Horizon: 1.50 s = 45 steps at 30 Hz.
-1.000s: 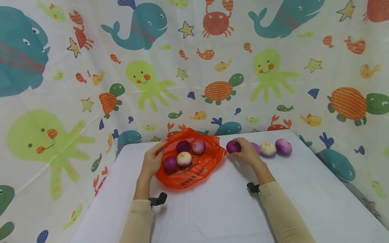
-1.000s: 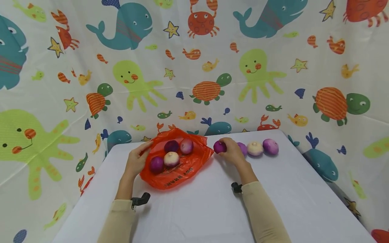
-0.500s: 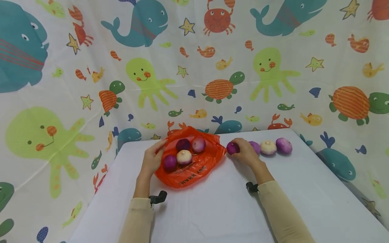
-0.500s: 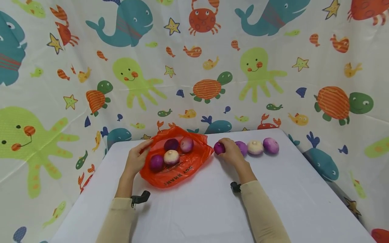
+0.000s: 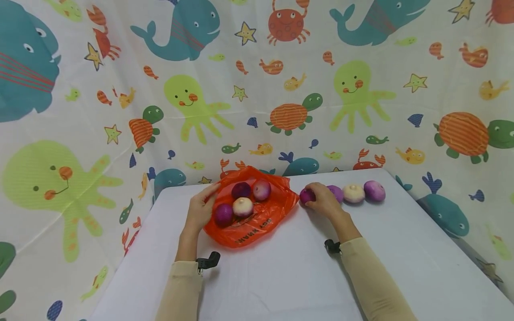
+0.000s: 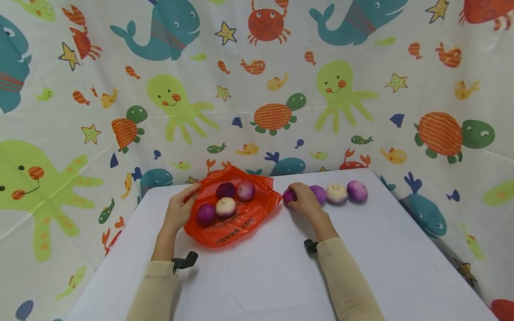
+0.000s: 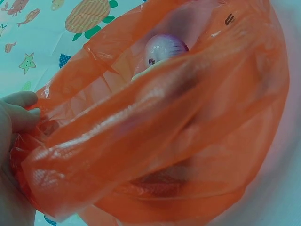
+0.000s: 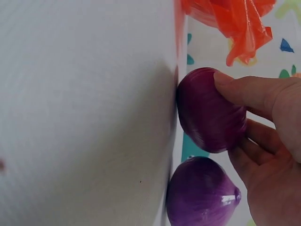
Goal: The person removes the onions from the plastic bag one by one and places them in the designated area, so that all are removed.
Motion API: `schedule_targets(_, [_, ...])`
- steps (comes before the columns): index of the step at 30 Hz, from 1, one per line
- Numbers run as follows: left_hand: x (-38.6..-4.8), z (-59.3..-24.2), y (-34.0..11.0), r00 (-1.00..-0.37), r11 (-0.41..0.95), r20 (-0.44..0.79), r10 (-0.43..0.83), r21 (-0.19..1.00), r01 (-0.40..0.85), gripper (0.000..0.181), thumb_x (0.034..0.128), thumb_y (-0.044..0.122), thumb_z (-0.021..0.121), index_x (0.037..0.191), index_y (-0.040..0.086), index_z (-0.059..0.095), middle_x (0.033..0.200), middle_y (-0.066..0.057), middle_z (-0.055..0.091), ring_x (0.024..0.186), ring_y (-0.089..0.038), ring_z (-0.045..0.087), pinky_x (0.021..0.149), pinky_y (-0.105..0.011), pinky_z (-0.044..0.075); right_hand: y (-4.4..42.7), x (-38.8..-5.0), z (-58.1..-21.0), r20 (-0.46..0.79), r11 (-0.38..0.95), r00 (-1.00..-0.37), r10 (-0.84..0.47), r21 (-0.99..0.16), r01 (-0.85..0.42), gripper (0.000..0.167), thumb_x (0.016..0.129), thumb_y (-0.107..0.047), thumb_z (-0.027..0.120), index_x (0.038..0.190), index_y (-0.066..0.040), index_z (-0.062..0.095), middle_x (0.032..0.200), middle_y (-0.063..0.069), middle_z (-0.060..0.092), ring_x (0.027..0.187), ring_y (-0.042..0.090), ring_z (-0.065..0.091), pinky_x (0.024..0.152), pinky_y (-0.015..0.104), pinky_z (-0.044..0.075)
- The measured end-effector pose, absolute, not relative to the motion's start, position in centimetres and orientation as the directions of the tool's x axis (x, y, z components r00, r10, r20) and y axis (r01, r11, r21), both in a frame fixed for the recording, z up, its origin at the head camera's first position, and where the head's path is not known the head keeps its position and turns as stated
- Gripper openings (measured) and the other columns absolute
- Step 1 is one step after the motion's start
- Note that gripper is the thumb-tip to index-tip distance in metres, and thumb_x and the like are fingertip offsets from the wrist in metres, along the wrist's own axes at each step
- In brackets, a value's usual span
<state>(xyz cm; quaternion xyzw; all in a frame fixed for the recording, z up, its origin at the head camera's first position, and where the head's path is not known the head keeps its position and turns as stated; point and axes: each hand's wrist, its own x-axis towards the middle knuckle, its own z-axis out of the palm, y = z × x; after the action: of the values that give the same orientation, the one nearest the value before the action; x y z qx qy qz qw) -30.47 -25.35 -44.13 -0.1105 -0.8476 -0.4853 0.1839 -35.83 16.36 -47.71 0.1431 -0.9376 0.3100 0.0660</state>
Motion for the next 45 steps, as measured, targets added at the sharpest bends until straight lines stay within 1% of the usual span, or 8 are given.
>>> schedule_targets(9, [-30.5,-44.0,-25.1,-0.91,0.506,0.415,-0.002,0.785,0.357,0.041,0.1075,0.01,0.055,0.147,0.018,0.062,0.154,-0.007,0.057,0.145,-0.033,0.051,0.112,-0.052,0.049,16.6,-35.9,-47.3,0.203,0.771,-0.953,-0.225,-0.561,-0.302,0.062,0.09,-0.01,0.08,0.146,-0.003,0.054,0.148,0.022,0.054,0.138,0.042,0.048,0.113,0.063,0.045])
schedule_targets(14, [-30.5,-44.0,-25.0,-0.913,0.509,0.409,-0.009,0.788,0.348,0.041,0.1077,0.011,0.055,0.147,0.02,0.061,0.155,-0.007,0.056,0.147,-0.032,0.049,0.113,-0.052,0.048,16.6,-36.0,-47.1,0.198,0.769,-0.955,-0.22,-0.568,-0.295,0.061,0.09,-0.011,0.08,0.145,-0.003,0.055,0.148,0.022,0.054,0.138,0.042,0.049,0.113,0.063,0.045])
schedule_targets(20, [-30.8,-43.9,-25.0,-0.908,0.514,0.419,-0.01,0.781,0.354,0.041,0.1072,0.01,0.055,0.147,0.019,0.062,0.154,-0.007,0.057,0.148,-0.032,0.048,0.115,-0.052,0.046,16.8,-36.2,-47.2,0.209,0.765,-0.954,-0.214,-0.571,-0.297,0.062,0.089,-0.011,0.081,0.145,-0.003,0.055,0.147,0.022,0.054,0.137,0.042,0.049,0.113,0.062,0.046])
schedule_targets(25, [-31.0,-44.1,-24.9,-0.901,0.52,0.433,0.0,0.77,0.37,0.04,0.1069,0.007,0.054,0.146,0.014,0.062,0.153,-0.009,0.058,0.147,-0.032,0.049,0.117,-0.052,0.044,16.8,-36.1,-47.0,0.241,0.755,-0.944,-0.225,-0.569,-0.325,0.061,0.09,-0.012,0.08,0.145,-0.002,0.056,0.147,0.023,0.055,0.136,0.042,0.05,0.113,0.061,0.046])
schedule_targets(27, [-31.0,-44.1,-24.8,-0.901,0.519,0.434,0.0,0.77,0.371,0.04,0.107,0.007,0.054,0.146,0.013,0.062,0.153,-0.009,0.058,0.147,-0.033,0.049,0.118,-0.052,0.043,16.7,-36.0,-46.9,0.25,0.744,-0.941,-0.227,-0.579,-0.334,0.06,0.091,-0.013,0.079,0.146,-0.003,0.055,0.149,0.023,0.054,0.137,0.042,0.05,0.113,0.061,0.047])
schedule_targets(35, [-30.8,-44.4,-24.6,-0.914,0.508,0.405,-0.012,0.79,0.343,0.04,0.1071,0.011,0.056,0.146,0.018,0.062,0.154,-0.007,0.057,0.146,-0.033,0.05,0.112,-0.052,0.048,15.8,-35.9,-46.5,0.305,0.705,-0.926,-0.224,-0.605,-0.37,0.061,0.095,-0.019,0.076,0.151,-0.009,0.051,0.153,0.02,0.051,0.142,0.04,0.048,0.115,0.06,0.044])
schedule_targets(42, [-30.8,-44.3,-24.5,-0.91,0.511,0.415,-0.015,0.785,0.35,0.04,0.1072,0.01,0.056,0.146,0.018,0.062,0.154,-0.009,0.057,0.145,-0.034,0.051,0.111,-0.052,0.049,13.9,-36.0,-46.1,0.405,0.669,-0.88,-0.25,-0.585,-0.459,0.062,0.096,-0.023,0.076,0.151,-0.01,0.052,0.155,0.017,0.052,0.146,0.039,0.046,0.118,0.06,0.041])
schedule_targets(45, [-30.8,-44.2,-24.4,-0.912,0.511,0.411,-0.018,0.787,0.345,0.04,0.1074,0.01,0.055,0.146,0.018,0.062,0.154,-0.009,0.057,0.145,-0.034,0.051,0.111,-0.052,0.049,12.8,-35.9,-46.1,0.43,0.647,-0.862,-0.27,-0.582,-0.493,0.061,0.097,-0.027,0.075,0.151,-0.012,0.052,0.154,0.014,0.053,0.145,0.036,0.047,0.115,0.058,0.046])
